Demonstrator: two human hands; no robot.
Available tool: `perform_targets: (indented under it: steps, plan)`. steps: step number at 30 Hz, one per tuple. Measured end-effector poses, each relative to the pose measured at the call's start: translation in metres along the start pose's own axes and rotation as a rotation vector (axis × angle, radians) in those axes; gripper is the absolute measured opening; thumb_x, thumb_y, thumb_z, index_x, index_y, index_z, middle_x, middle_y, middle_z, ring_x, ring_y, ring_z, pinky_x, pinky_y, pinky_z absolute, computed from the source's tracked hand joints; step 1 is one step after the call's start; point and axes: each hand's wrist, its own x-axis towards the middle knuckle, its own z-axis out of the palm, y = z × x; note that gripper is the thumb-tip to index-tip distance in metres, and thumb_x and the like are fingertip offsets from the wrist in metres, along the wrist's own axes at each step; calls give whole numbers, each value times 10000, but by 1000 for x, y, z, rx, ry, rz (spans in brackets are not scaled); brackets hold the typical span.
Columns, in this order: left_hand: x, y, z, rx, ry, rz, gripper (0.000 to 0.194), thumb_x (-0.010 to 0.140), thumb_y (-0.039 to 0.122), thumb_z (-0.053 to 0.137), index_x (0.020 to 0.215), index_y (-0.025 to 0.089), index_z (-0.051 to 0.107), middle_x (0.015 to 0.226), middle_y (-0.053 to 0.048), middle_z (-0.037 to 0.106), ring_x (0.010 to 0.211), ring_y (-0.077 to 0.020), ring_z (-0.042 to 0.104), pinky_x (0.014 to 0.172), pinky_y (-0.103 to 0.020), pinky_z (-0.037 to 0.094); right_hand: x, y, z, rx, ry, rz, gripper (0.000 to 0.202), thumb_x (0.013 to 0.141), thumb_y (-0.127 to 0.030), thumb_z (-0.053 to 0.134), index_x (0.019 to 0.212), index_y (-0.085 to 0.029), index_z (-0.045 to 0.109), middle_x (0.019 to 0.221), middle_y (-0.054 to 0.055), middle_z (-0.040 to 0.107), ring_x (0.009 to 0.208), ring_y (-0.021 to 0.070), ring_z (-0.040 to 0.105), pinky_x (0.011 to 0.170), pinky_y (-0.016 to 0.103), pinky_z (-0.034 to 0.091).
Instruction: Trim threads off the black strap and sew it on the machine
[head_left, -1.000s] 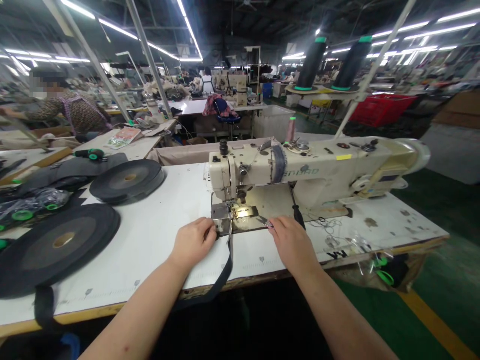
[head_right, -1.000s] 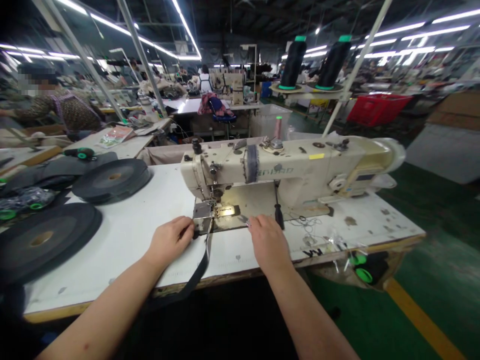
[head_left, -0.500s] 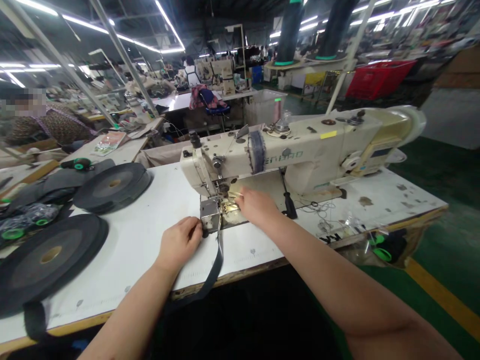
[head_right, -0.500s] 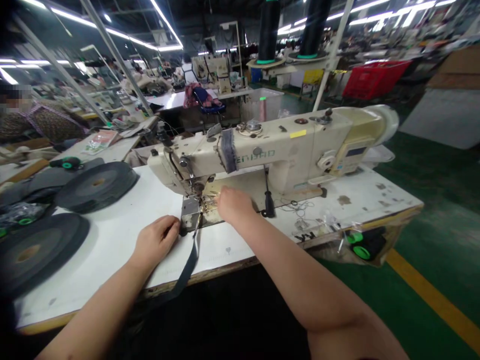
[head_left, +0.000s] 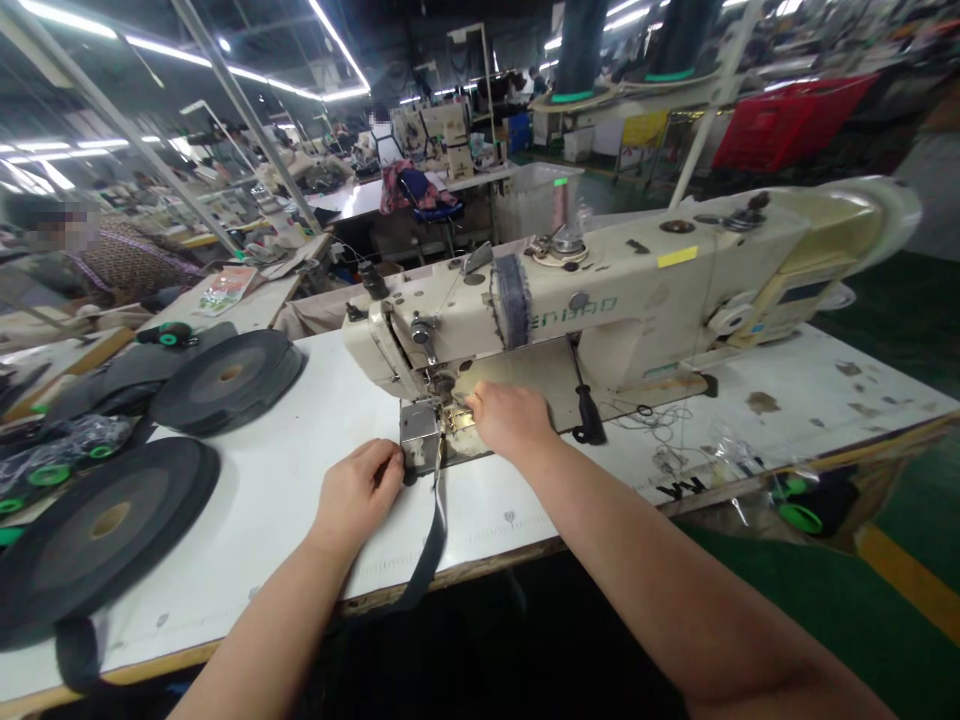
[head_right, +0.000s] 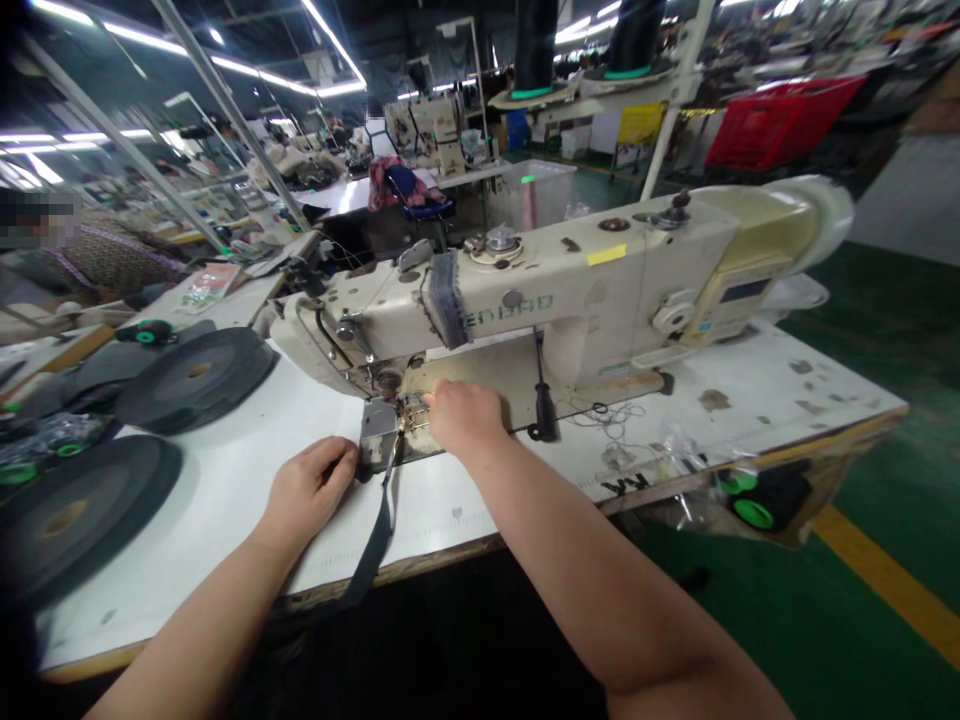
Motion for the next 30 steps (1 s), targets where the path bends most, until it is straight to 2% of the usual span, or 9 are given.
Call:
perform_targets:
  steps: [13, 23, 30]
  plan:
    - [-1, 0, 1, 11, 18, -15, 239, 959, 349, 444, 821, 212, 581, 780, 3, 600, 739, -169, 567, 698, -297, 382, 7, -6, -1, -13, -77, -95, 315, 990, -410, 469, 1010, -217, 717, 979, 98, 749, 949, 263, 701, 746, 339, 492]
    - [-1, -2, 3, 10, 18, -28, 225, 950, 352, 455, 839, 216, 595, 796, 3, 605, 731, -171, 570, 702, -300, 382, 9, -7, 2, -22, -37, -139, 282, 982, -385, 492, 984, -208, 712, 935, 92, 751, 903, 271, 708, 723, 348, 501]
    - [-2, -2, 2, 18, 19, -33, 205, 944, 340, 455, 857, 216, 594, 808, -2, 606, 751, -179, 571, 710, -305, 380, 7, -13, 7, -63, 23, -218, 263, 979, -292, 471, 928, -148, 685, 878, 125, 735, 898, 276, 710, 728, 344, 500]
